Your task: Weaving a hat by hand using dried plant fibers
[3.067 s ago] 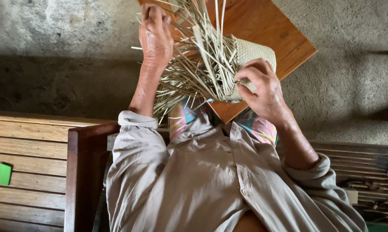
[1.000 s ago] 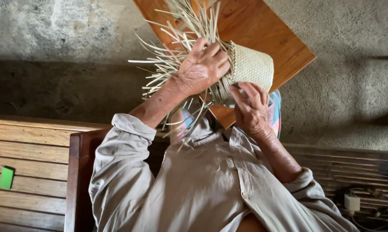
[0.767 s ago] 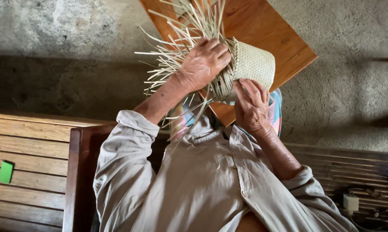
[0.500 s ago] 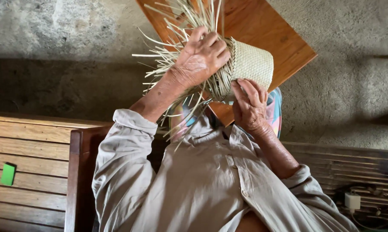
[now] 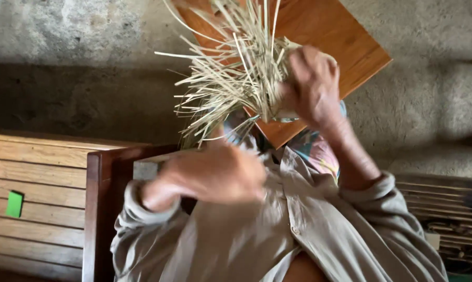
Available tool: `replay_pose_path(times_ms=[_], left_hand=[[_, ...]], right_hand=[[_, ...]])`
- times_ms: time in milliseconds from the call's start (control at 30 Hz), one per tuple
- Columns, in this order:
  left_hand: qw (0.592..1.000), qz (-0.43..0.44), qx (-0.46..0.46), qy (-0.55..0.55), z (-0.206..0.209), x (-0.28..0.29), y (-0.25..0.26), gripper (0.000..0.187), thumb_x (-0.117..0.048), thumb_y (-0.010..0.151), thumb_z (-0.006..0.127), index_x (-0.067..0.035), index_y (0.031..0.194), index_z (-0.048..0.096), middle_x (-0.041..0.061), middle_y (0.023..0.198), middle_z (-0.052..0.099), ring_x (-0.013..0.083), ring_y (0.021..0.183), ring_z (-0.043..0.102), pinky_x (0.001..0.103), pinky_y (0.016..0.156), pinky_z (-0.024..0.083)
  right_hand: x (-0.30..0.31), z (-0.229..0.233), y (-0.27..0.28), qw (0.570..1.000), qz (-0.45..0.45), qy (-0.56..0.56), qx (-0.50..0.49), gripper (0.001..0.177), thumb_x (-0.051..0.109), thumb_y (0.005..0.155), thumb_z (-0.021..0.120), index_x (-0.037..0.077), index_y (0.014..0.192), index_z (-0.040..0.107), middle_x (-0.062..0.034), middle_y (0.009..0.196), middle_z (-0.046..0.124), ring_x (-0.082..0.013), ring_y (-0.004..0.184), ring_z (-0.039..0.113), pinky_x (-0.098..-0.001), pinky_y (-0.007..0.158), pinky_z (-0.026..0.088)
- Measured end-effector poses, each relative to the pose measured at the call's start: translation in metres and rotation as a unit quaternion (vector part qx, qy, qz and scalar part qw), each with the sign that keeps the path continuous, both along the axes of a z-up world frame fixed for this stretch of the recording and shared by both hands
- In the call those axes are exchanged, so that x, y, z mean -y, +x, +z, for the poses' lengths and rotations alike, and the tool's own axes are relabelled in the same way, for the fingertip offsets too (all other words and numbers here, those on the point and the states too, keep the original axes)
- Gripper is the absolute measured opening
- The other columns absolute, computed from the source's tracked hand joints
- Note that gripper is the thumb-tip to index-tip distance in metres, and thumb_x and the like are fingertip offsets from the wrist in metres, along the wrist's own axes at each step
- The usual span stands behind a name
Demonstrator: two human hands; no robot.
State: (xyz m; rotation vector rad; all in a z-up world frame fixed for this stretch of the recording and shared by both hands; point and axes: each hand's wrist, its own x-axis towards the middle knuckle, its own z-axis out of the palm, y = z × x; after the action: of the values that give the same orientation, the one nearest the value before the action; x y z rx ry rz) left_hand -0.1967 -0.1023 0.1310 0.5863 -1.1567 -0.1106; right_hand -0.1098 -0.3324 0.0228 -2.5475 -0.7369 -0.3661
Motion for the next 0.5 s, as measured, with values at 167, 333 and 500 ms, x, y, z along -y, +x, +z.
replay_pose_path(times_ms=[167, 333, 500], left_hand=[[0.174, 0.321, 0.705, 0.608, -0.074, 0.004, -0.04, 0.051, -0.036, 0.066, 0.096, -0.014, 0.068, 0.05, -0.002, 0.059, 0.046, 0.0081, 0.05, 0.031, 0.023, 0.045, 0.035], [0.415, 0.566, 0.213, 0.679, -0.185, -0.007, 0.014, 0.105, -0.084, 0.085, 0.045, 0.006, 0.139, 0.047, 0.031, 0.14, 0.052, 0.0471, 0.132, 0.053, 0.056, 0.109, 0.048], [0.504, 0.649, 0.225, 0.525, -0.203, -0.012, 0.062, 0.119, -0.092, 0.077, 0.073, -0.001, 0.148, 0.043, 0.023, 0.15, 0.044, 0.0425, 0.146, 0.04, 0.058, 0.123, 0.036]], right_hand=[[0.011, 0.008, 0.033, 0.995, -0.024, 0.067, -0.066, 0.067, 0.052, 0.115, 0.027, -0.001, 0.134, 0.064, -0.0256, 0.127, 0.067, -0.0448, 0.111, 0.063, -0.0584, 0.089, 0.044], [0.013, -0.026, 0.023, 0.993, -0.093, 0.061, 0.049, 0.037, 0.026, 0.115, 0.046, -0.003, 0.115, 0.07, -0.0225, 0.114, 0.07, -0.0356, 0.102, 0.067, -0.0517, 0.086, 0.051], [0.013, -0.026, 0.017, 0.989, -0.118, 0.059, 0.07, 0.047, 0.032, 0.117, 0.039, -0.004, 0.125, 0.069, -0.0257, 0.123, 0.071, -0.0373, 0.11, 0.07, -0.0557, 0.093, 0.054]])
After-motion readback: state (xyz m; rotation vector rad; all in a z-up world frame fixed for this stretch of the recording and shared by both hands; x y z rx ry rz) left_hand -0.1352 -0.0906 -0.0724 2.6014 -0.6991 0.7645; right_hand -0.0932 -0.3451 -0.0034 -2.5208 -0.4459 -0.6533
